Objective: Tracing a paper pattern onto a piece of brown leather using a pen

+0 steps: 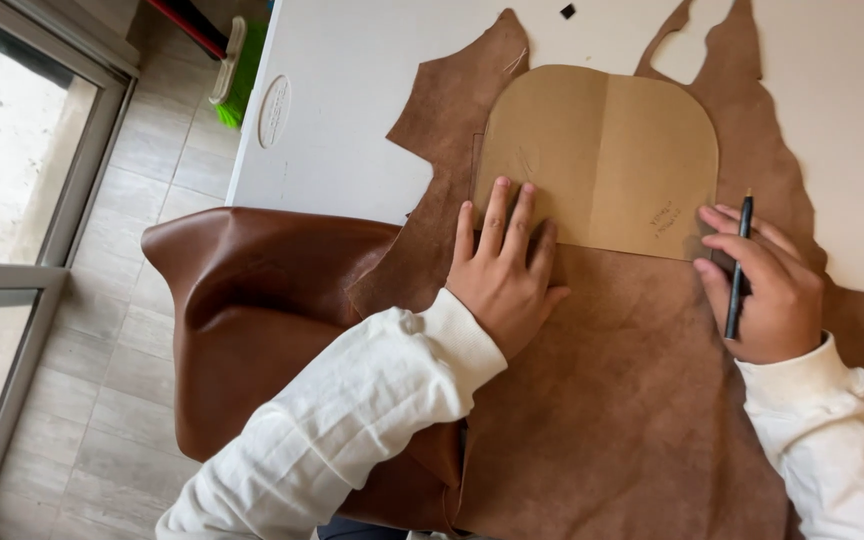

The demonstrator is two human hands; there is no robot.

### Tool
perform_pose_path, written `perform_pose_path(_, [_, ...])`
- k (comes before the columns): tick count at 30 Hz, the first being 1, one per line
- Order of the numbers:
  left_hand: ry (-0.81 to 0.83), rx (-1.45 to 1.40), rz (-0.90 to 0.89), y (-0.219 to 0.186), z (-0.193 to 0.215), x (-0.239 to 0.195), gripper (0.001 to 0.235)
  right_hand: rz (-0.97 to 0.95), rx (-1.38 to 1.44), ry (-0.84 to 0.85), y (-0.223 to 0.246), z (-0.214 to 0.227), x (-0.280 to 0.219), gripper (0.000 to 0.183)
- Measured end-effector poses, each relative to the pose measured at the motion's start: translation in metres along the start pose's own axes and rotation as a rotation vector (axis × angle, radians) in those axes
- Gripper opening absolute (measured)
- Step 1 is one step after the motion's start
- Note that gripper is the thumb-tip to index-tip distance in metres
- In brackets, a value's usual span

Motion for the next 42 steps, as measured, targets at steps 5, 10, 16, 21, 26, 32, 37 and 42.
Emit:
perform_pose_path(5, [-0.031,0.045,0.003,-0.010,0.011,-0.008,0.077,-0.008,0.021,0.009,-0.001,0.000,0.001,0.014])
perform_pose_path(10, [0.004,0.097,0.000,-0.021,0.014,-0.012,0.075,-0.053,0.045,0.009,-0.006,0.001,-0.005,0.015])
perform_pose_path(16, [-0.222,-0.071,-0.102,-0.035,0.023,-0.017,0.038,-0.120,-0.122,-0.058,-0.022,0.004,-0.018,0.017])
perform_pose_path(21, [-0.030,-0.015,-0.071,-0.023,0.016,-0.012,0.070,-0.139,-0.109,-0.034,-0.027,0.002,-0.022,0.023])
perform_pose_path(26, [-0.010,0.037,-0.040,-0.011,0.016,-0.007,0.075,-0.133,-0.051,-0.035,-0.022,0.004,-0.016,0.023])
perform_pose_path(32, [-0.078,0.032,-0.056,-0.017,0.021,-0.010,0.047,-0.130,-0.012,-0.062,-0.020,0.007,-0.017,0.021])
perform_pose_path(37, [-0.067,0.040,-0.045,-0.021,0.014,-0.016,0.047,-0.145,0.010,-0.082,-0.024,0.008,-0.022,0.022])
perform_pose_path(42, [-0.043,0.024,-0.064,-0.021,0.010,-0.017,0.050,-0.157,0.071,-0.118,-0.030,0.009,-0.029,0.019])
Point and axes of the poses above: each hand's wrist, its own x-axis towards the middle knuckle, its own z-axis out of the back of the hand, y = z × x, the point moved 6 cm from there along x, towards the middle knuckle, and after that the axes turned 1 degree about -z, right-handed, at the moved point
